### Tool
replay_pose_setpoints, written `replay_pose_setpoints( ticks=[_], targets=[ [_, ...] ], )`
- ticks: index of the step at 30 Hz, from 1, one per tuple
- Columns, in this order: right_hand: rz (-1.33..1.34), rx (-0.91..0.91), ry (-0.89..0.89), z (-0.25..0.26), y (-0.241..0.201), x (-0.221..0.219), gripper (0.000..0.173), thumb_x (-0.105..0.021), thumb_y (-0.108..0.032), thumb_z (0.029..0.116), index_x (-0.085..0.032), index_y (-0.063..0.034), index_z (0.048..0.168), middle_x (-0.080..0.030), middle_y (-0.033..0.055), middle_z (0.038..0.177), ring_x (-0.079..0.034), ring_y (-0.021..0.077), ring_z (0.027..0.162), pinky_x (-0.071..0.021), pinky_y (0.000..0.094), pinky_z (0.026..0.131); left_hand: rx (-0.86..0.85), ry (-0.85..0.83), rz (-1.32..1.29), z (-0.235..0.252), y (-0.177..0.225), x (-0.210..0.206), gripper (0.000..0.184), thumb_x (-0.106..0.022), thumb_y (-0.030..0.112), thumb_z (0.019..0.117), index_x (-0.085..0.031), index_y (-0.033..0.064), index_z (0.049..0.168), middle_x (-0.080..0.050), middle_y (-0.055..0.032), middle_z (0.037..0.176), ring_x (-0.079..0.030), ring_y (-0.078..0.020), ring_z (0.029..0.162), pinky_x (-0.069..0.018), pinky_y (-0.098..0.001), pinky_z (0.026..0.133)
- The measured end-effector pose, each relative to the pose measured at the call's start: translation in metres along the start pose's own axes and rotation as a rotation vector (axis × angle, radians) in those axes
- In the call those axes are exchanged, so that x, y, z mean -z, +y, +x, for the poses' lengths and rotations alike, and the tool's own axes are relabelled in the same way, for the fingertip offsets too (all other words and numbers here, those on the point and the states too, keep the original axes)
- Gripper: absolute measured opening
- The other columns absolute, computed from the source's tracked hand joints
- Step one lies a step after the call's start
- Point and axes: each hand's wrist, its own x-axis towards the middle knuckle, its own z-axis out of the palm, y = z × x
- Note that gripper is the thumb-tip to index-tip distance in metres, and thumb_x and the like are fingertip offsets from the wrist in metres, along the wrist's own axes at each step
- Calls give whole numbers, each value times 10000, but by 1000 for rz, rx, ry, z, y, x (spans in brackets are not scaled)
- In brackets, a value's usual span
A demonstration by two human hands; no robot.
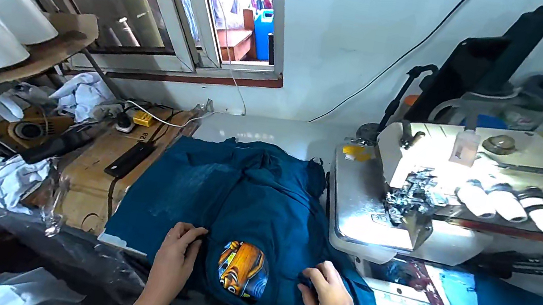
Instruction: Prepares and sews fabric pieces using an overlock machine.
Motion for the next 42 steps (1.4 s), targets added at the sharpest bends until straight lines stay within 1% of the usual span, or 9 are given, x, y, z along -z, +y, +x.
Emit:
replay_pose_setpoints(
  ticks=[5,9,19,23,29,33,37,40,42],
  targets=[
    [33,22,-35,1,8,2,48,-686,-86,881,-726,-66,898,-655,120,945,-677,246,892,-592,353,799,249,38,90,6,-11,28,334,-505,-93,938,-698,-41,1206,-692,-245,1032,-670,-420,949,-526,-599,865],
    [71,31,-35,1,9,3,57,-655,-83,909,-707,-60,902,-645,118,949,-671,238,889,-590,345,801,25,104,-146,3,-4,23,257,-566,112,962,-731,24,1137,-684,-147,1070,-676,-249,923,-576,-439,817],
    [193,-36,-72,-4,12,34,95,-631,-96,953,-697,-29,940,-646,109,911,-659,189,805,-579,311,746,14,29,-19,14,9,4,129,-633,-20,932,-743,2,994,-637,-209,1127,-664,-338,967,-574,-496,845],
    [206,154,-79,10,-16,62,123,-589,-137,994,-668,-52,954,-625,109,959,-651,185,782,-581,310,678,-83,304,-48,27,25,69,188,-543,11,991,-666,-92,1089,-648,-280,1168,-639,-414,1088,-526,-579,922],
    [105,305,349,69,-63,212,183,-559,-170,1029,-678,-32,1013,-677,50,852,-640,98,693,-564,288,626,-414,719,30,23,114,181,230,-477,73,1049,-588,-125,1085,-624,-177,1069,-599,-131,1057,-490,-307,978],
    [88,400,667,88,-93,260,195,-532,-157,1052,-617,18,1076,-613,30,934,-575,-9,790,-504,161,719,-538,668,238,30,124,224,277,-508,182,1062,-656,-40,1138,-665,-194,1042,-630,-276,990,-481,-466,928],
    [-145,591,210,93,-99,249,181,-544,-201,1015,-679,-95,959,-601,46,936,-635,170,771,-544,347,588,-157,617,128,24,158,257,275,-524,189,1066,-626,-13,1222,-649,-112,1131,-619,-120,971,-502,-296,865],
    [-186,483,320,108,-83,270,184,-555,-135,1024,-674,0,992,-637,165,961,-659,308,807,-547,509,667,-392,308,194,35,138,250,313,-507,204,1021,-674,-56,1070,-679,-181,1019,-660,-265,922,-534,-495,845],
    [-141,422,398,109,-78,275,193,-537,-166,1033,-661,-19,1006,-601,121,927,-578,220,751,-488,406,668,-449,239,170,38,125,245,310,-524,279,997,-701,27,1026,-688,-44,965,-650,-107,864,-552,-347,802]
  ],
)
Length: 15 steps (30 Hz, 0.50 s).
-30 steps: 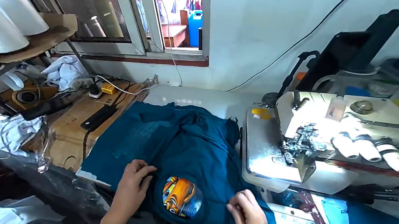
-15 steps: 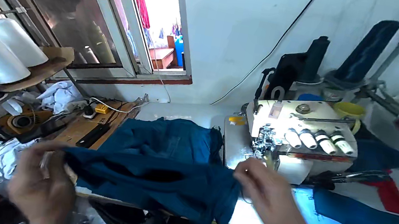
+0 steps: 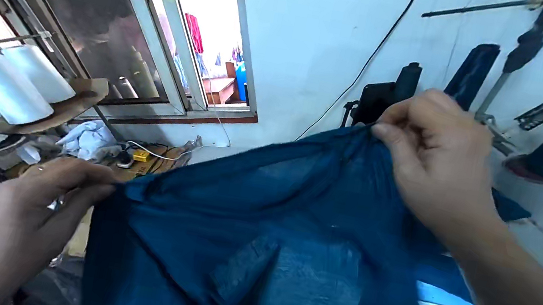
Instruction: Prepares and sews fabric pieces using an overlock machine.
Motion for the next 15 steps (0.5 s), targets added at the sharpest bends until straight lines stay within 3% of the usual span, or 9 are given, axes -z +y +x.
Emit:
replay_pose_setpoints(
  ticks=[3,4,6,8,9,11,12,14,15],
  targets=[
    [333,-91,-216,-2,-12,11,122,-568,-159,1029,-649,-99,959,-611,-33,696,-548,33,471,-511,207,436,188,-6,-334,-1,9,21,128,-549,43,925,-635,-26,989,-655,3,915,-618,-3,821,-528,-200,789],
    [570,-164,-289,2,-16,15,109,-544,-108,1036,-626,-87,966,-627,-36,683,-566,26,449,-533,197,421,240,15,-512,1,14,25,125,-516,-19,905,-627,29,938,-658,45,882,-628,5,804,-535,-177,769],
    [944,-318,-363,13,-20,10,131,-471,-48,1051,-572,-85,976,-671,-19,730,-655,70,536,-611,254,533,317,-11,-755,6,6,20,244,-477,11,917,-655,174,879,-678,103,822,-611,27,680,-521,-132,627],
    [978,-458,-460,28,-20,-20,93,-458,-35,1061,-545,-28,1030,-681,56,849,-724,159,715,-643,356,706,402,-70,-665,22,-8,-1,234,-457,44,962,-636,184,904,-652,87,736,-520,17,500,-452,-139,456],
    [871,-482,-493,38,-17,-39,101,-476,-30,1059,-557,30,1066,-660,109,915,-722,194,797,-630,386,770,436,-73,-482,34,-12,-11,161,-478,53,1007,-624,115,983,-642,22,750,-548,-43,516,-496,-213,479],
    [655,-425,-420,60,-11,-65,161,-504,-62,1060,-592,66,1105,-666,168,989,-720,228,904,-608,423,852,498,31,-240,59,-24,-21,202,-501,72,1061,-601,-53,1184,-673,-192,948,-682,-231,748,-593,-467,737],
    [618,-357,-331,71,-11,-68,170,-506,-70,1058,-599,64,1106,-672,169,1011,-713,219,927,-596,420,877,448,118,-222,65,-38,-18,246,-493,102,1068,-575,-62,1232,-664,-204,1028,-694,-230,840,-588,-478,818],
    [652,-204,-148,86,-19,-59,130,-505,-82,1053,-591,14,1064,-693,108,1041,-707,128,919,-598,334,864,265,259,-294,60,-74,-2,247,-509,182,1061,-563,41,1256,-650,-23,1086,-687,-65,929,-600,-316,860],
    [676,-134,-88,88,-26,-51,106,-511,-88,1051,-587,-14,1044,-701,76,1041,-701,88,908,-596,290,848,204,286,-362,50,-82,8,250,-519,194,1061,-567,78,1277,-655,22,1138,-684,-56,990,-594,-295,895]
  ],
)
